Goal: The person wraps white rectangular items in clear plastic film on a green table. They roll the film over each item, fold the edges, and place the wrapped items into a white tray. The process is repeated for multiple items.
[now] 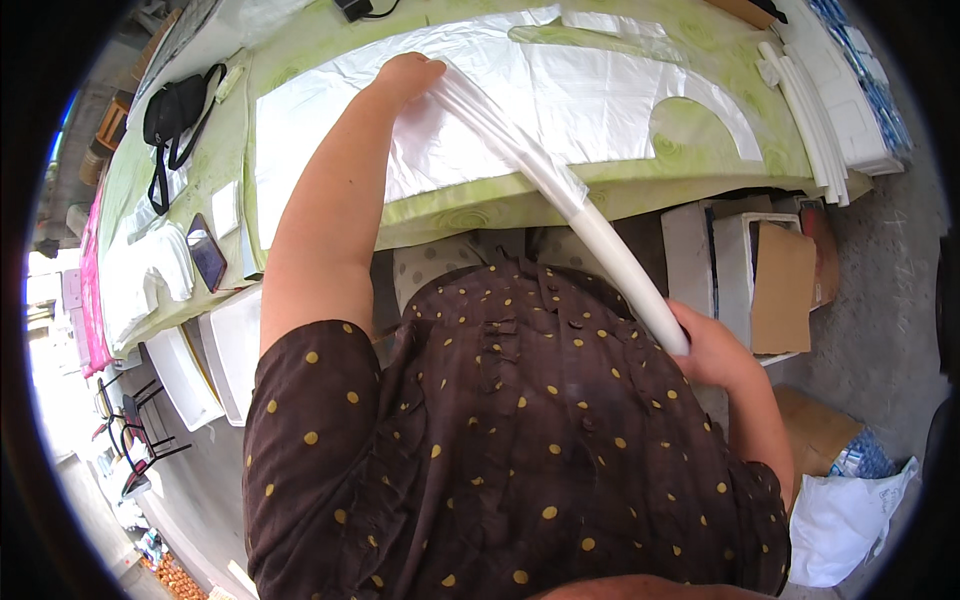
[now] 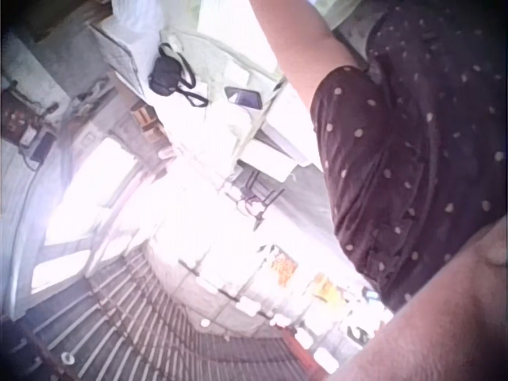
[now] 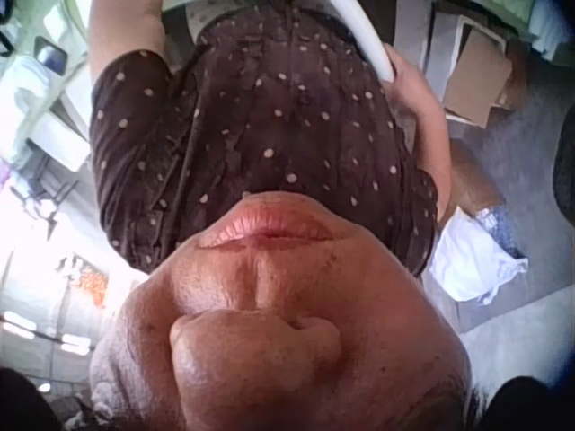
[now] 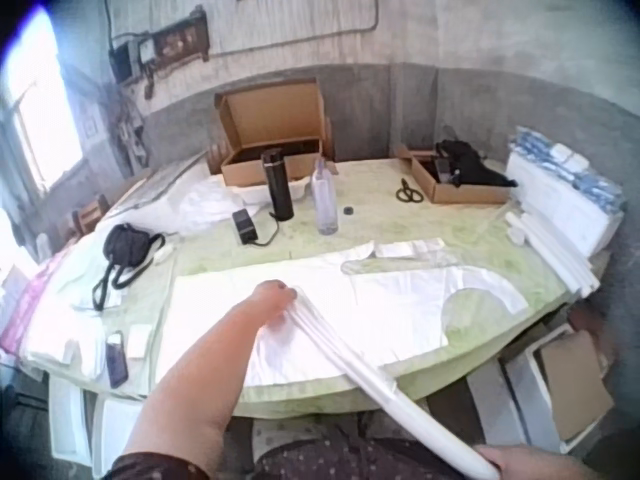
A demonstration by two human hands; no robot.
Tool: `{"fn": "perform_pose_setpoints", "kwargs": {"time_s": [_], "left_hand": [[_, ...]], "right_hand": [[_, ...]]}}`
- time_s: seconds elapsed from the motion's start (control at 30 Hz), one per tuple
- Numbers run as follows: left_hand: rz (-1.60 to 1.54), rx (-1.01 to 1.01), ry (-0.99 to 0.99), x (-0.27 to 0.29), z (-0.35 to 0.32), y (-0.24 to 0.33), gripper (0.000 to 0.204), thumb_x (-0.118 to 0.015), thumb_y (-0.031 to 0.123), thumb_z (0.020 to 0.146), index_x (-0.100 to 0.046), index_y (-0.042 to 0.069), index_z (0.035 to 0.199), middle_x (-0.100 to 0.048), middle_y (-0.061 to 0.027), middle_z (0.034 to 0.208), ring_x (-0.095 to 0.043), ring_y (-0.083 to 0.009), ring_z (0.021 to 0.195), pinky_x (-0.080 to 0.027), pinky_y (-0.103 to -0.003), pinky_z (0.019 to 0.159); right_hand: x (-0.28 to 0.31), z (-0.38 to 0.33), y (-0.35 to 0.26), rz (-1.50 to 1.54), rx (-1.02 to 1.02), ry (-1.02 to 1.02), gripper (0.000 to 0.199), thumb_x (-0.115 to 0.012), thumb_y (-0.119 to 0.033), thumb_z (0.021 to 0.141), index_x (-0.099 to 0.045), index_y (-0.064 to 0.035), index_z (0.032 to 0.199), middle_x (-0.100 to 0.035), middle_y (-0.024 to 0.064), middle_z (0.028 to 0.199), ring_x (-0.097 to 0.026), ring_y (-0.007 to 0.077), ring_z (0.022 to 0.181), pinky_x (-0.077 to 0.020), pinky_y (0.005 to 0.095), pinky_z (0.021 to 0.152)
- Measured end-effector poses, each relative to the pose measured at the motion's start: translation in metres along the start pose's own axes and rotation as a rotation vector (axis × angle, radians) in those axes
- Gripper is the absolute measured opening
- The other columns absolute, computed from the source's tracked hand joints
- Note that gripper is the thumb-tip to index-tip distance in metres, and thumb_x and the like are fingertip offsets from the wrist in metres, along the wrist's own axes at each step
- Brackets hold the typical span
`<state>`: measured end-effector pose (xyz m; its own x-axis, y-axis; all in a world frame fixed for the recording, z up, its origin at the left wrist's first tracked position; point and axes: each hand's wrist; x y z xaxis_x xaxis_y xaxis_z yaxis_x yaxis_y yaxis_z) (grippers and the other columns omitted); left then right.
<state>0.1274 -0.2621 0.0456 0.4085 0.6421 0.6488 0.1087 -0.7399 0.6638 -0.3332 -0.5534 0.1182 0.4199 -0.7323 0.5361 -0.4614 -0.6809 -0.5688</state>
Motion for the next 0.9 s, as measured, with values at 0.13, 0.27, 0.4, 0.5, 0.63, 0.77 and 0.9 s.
{"fn": "perform_pose_setpoints", "kwargs": {"time_s": [0.13,0.27,0.4,0.5,0.63,0.77,0.9], "left_hand": [[0.131,-0.068,-0.024,-0.002,0.004,0.002,0.051,-0.063,0.039,0.087,-0.065,0.009,0.129,-0.068,-0.0104,0.120,-0.066,-0.0253,0.106,-0.052,-0.039,0.092],[0.215,-0.068,0.162,-0.006,-0.002,0.004,0.056,-0.064,0.040,0.087,-0.060,0.010,0.135,-0.063,-0.0124,0.132,-0.061,-0.0288,0.119,-0.048,-0.041,0.102],[0.162,-0.538,0.595,-0.024,-0.024,-0.014,0.063,-0.072,0.036,0.087,-0.054,0.007,0.139,-0.052,-0.0179,0.141,-0.042,-0.0360,0.138,-0.035,-0.045,0.116],[0.333,-0.824,0.240,-0.073,-0.100,-0.015,0.086,-0.076,0.038,0.087,-0.034,0.007,0.155,-0.032,-0.0206,0.161,-0.022,-0.0397,0.153,-0.021,-0.050,0.126],[0.663,-1.106,-0.103,-0.088,-0.164,-0.022,0.101,-0.075,0.056,0.083,-0.031,0.004,0.157,-0.030,-0.0190,0.162,-0.021,-0.0354,0.154,-0.016,-0.049,0.127],[0.595,-1.196,-0.061,-0.082,-0.170,-0.037,0.070,-0.069,0.015,0.083,-0.045,0.006,0.148,-0.047,-0.0121,0.152,-0.039,-0.0317,0.145,-0.030,-0.048,0.123],[0.514,-1.315,-0.068,-0.076,-0.166,-0.057,0.065,-0.065,0.003,0.079,-0.053,0.008,0.143,-0.054,-0.0084,0.147,-0.046,-0.0309,0.140,-0.034,-0.046,0.121]], "right_hand": [[-0.019,-0.030,0.061,0.111,-0.187,0.039,0.059,-0.076,-0.001,0.074,-0.057,-0.0099,0.129,-0.067,0.0088,0.105,-0.065,0.0210,0.096,-0.0530,0.0345,0.086],[-0.028,-0.036,0.093,0.163,-0.267,-0.019,0.059,-0.065,0.009,0.072,-0.058,-0.0058,0.129,-0.066,0.0044,0.114,-0.061,0.0162,0.107,-0.0494,0.0306,0.095],[-0.026,-0.034,0.098,0.201,-0.172,0.087,0.060,-0.075,0.000,0.070,-0.058,-0.0097,0.127,-0.066,0.0046,0.105,-0.063,0.0174,0.096,-0.0527,0.0329,0.086],[-0.020,-0.023,0.094,0.229,-0.079,0.183,0.058,-0.075,-0.004,0.072,-0.058,-0.0084,0.128,-0.066,0.0043,0.105,-0.062,0.0173,0.096,-0.0527,0.0336,0.086],[0.010,0.023,0.043,0.178,0.039,0.306,0.054,-0.076,-0.020,0.080,-0.058,-0.0050,0.129,-0.067,0.0114,0.110,-0.064,0.0234,0.100,-0.0520,0.0362,0.087],[0.033,0.077,0.007,-0.167,0.343,0.483,0.054,-0.076,-0.031,0.084,-0.059,-0.0057,0.129,-0.066,0.0152,0.113,-0.063,0.0315,0.105,-0.0504,0.0407,0.091],[0.053,0.133,-0.037,-0.498,0.532,0.539,0.052,-0.073,-0.037,0.087,-0.061,-0.0076,0.129,-0.065,0.0153,0.111,-0.060,0.0363,0.108,-0.0479,0.0459,0.094]]}}
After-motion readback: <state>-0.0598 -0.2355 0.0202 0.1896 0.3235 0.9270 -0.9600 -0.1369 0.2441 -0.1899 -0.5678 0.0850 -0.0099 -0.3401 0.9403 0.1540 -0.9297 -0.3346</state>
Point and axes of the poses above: each hand's wrist, its own z-axis towards the middle knuckle, its own x-axis out of the back of the hand, y = z × x
